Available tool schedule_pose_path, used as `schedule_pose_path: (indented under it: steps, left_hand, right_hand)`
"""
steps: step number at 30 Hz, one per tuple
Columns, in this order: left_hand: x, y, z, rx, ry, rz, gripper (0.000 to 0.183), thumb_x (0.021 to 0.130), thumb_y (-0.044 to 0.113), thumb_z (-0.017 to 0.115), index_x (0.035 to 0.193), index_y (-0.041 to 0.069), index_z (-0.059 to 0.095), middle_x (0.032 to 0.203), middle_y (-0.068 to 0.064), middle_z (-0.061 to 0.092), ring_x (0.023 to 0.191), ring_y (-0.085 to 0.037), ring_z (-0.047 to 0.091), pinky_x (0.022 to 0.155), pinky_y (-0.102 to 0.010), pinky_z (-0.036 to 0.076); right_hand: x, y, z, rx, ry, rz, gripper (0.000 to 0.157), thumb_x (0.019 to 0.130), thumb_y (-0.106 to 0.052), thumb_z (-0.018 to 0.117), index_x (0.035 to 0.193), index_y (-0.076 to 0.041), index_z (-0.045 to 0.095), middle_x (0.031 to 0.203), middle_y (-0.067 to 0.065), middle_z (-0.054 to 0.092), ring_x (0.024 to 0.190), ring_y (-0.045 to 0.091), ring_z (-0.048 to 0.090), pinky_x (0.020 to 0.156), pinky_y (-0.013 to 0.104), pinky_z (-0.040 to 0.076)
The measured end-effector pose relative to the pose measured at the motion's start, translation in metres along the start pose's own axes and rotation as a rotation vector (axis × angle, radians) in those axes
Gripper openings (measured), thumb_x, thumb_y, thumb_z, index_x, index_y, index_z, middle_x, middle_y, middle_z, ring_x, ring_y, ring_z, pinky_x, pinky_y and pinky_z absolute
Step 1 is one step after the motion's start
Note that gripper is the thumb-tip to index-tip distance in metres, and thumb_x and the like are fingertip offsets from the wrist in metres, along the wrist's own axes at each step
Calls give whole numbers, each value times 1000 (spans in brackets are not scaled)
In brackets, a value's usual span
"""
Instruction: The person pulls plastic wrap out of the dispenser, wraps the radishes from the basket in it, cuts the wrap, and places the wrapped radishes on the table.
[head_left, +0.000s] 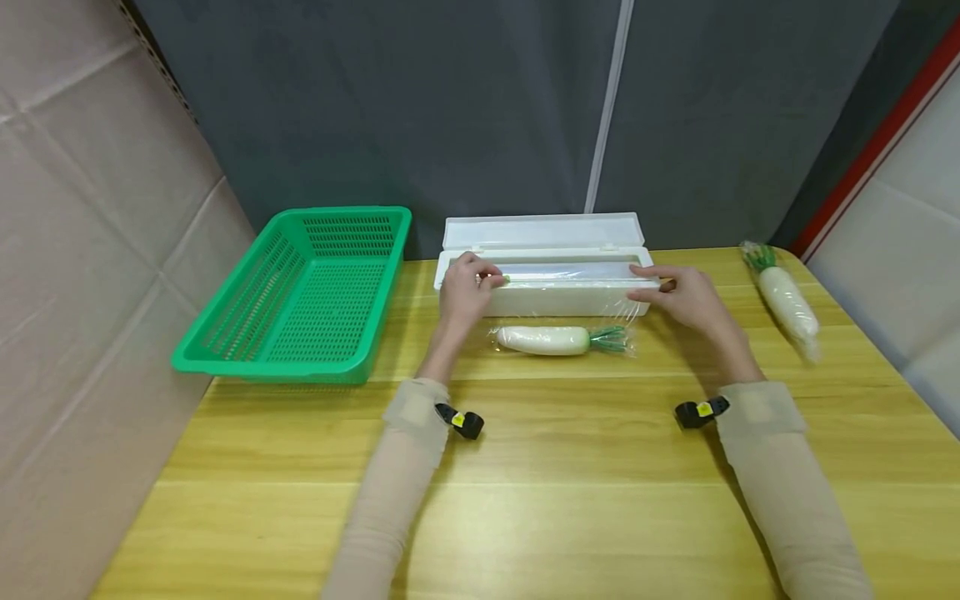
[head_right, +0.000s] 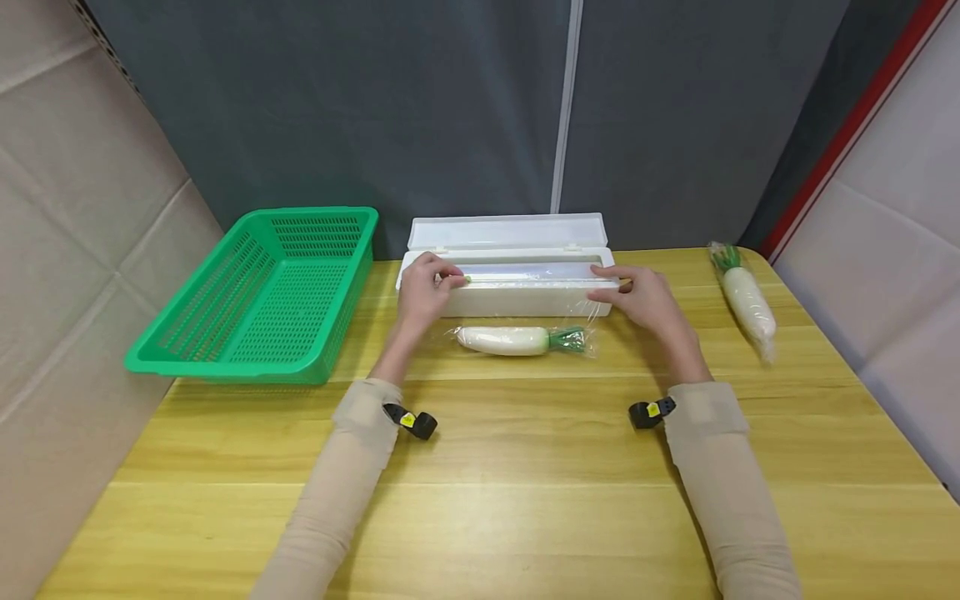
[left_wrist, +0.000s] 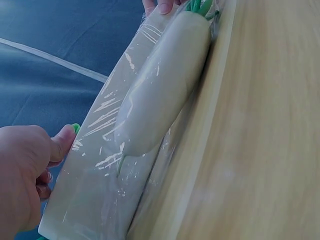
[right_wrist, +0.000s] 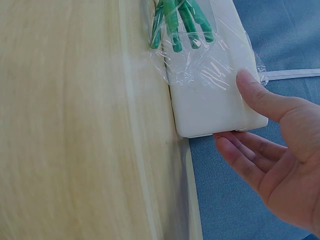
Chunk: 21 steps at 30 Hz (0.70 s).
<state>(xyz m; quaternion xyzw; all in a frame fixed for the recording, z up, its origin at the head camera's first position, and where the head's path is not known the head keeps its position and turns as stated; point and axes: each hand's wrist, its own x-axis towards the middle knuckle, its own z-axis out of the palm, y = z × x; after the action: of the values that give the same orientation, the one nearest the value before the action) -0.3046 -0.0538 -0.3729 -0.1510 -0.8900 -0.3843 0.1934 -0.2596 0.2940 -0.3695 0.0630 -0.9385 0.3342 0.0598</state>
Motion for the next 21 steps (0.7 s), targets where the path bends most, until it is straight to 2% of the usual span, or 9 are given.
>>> schedule_pose_path:
  steps: [7,12,21]
  left_hand:
    - [0,-11,-9,25,9,-19,14,87,20,81,90,7,79,91,-4,62,81,-20,57,66,-32,46]
    - [0,-17,-18,27,-9,-40,14,87,21,81,91,7,79,92,-4,62,80,-20,57,65,-32,45]
    - [-1,-25,-25,21,14,-24,13,85,19,82,88,7,79,91,-4,64,78,-21,58,69,-34,46]
  right_hand:
    - [1,2,1,-2,7,-4,56,91,-46,74,138,-18,64,119,23,66,79,25,48,62,32,35]
    - [1,2,0,-6,4,-9,56,91,-46,74,138,-17,64,123,24,65,80,26,49,63,32,36]
    - [2,2,0,-9,-12,-1,58,91,-48,73,139,-18,63,131,24,61,85,26,51,66,33,37]
